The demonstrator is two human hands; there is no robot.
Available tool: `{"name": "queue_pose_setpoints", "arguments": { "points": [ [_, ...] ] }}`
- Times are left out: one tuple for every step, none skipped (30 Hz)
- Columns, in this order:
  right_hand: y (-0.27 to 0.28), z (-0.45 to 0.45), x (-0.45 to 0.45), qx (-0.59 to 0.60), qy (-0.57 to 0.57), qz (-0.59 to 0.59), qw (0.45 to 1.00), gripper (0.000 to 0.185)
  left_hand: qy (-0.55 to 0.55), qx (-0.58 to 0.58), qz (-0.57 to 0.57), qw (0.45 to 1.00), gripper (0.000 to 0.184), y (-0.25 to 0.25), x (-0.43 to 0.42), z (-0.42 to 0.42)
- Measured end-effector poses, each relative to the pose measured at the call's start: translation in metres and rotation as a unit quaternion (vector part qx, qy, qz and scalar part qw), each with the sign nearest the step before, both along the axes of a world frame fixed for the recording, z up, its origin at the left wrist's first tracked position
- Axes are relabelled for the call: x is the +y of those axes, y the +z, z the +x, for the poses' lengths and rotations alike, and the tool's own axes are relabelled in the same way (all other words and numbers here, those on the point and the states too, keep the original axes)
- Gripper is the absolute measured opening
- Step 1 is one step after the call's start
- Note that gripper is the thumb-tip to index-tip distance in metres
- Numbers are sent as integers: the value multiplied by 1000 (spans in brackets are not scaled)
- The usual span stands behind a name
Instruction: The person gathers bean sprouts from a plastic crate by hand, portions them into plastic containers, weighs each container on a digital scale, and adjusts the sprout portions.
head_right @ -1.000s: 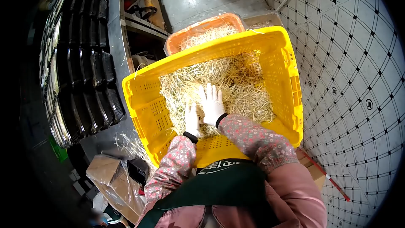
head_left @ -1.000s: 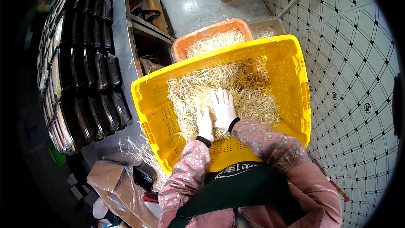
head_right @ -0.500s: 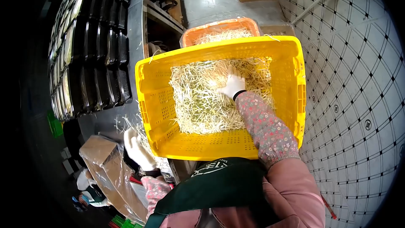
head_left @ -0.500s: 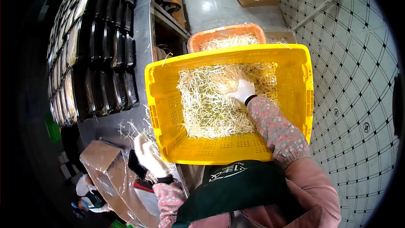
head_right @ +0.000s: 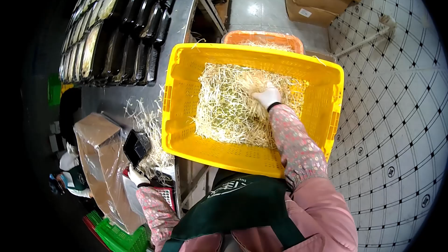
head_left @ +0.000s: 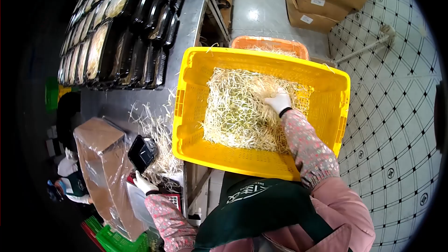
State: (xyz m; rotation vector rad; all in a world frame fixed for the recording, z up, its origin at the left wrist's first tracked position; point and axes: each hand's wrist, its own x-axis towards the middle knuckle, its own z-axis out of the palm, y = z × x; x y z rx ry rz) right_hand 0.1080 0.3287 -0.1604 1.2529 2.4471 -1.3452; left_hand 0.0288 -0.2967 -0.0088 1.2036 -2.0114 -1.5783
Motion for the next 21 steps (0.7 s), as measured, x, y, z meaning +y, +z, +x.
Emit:
{"name": "queue_pose_setpoints", "arguments": {
  "points": [
    [6,6,3,123,-27,-141,982,65,-4,-14,37,999,79,-7,-9,-3],
    [9,12,10,137,-8,-151,979,60,5,-15,44,999,82,-11,-7,-4],
    [12,17,16,151,9,-161,975,56,33,-32,36,998,76,-19,-8,-10],
    [17,23,18,186,-9,-211,960,52,45,-50,85,994,70,-33,-22,-15],
    [22,27,21,222,-23,-259,940,49,56,-67,136,987,65,-52,-36,-22],
    [29,28,26,219,-41,-312,924,47,67,-53,179,980,54,-66,-42,-24],
    [36,33,28,212,-61,-366,904,46,86,-30,143,986,47,-64,-26,-24],
    [42,37,27,208,-54,-362,907,46,104,-17,124,987,42,-68,-20,-27],
    [56,36,24,229,-83,-405,881,41,120,-1,106,987,38,-78,-23,-32],
    [69,34,21,250,-111,-447,852,37,149,8,113,982,29,-81,-20,-34],
    [78,33,18,251,-102,-442,855,37,168,-6,103,980,24,-82,-20,-37],
    [86,33,14,252,-99,-474,838,42,172,44,100,979,23,-74,-11,-37],
    [95,29,9,252,-94,-507,819,46,178,95,95,975,22,-61,0,-37],
    [104,22,2,253,-81,-505,821,46,175,125,115,970,28,-44,11,-37],
    [114,12,-8,260,-43,-487,833,51,158,184,126,962,31,-15,31,-33],
    [124,1,-23,268,-3,-469,842,56,133,201,115,964,32,10,43,-29],
    [136,-10,-41,276,38,-452,847,61,108,219,101,964,33,29,47,-24],
    [162,-26,-67,283,93,-416,859,65,83,236,55,967,33,38,41,-21],
    [179,-38,-93,289,112,-417,855,65,59,252,9,966,32,48,35,-19],
    [194,-50,-120,292,170,-401,852,67,27,259,-47,964,32,72,39,-13],
    [211,-61,-148,296,229,-383,845,69,12,264,-98,959,34,104,48,-6]
  ]
}}
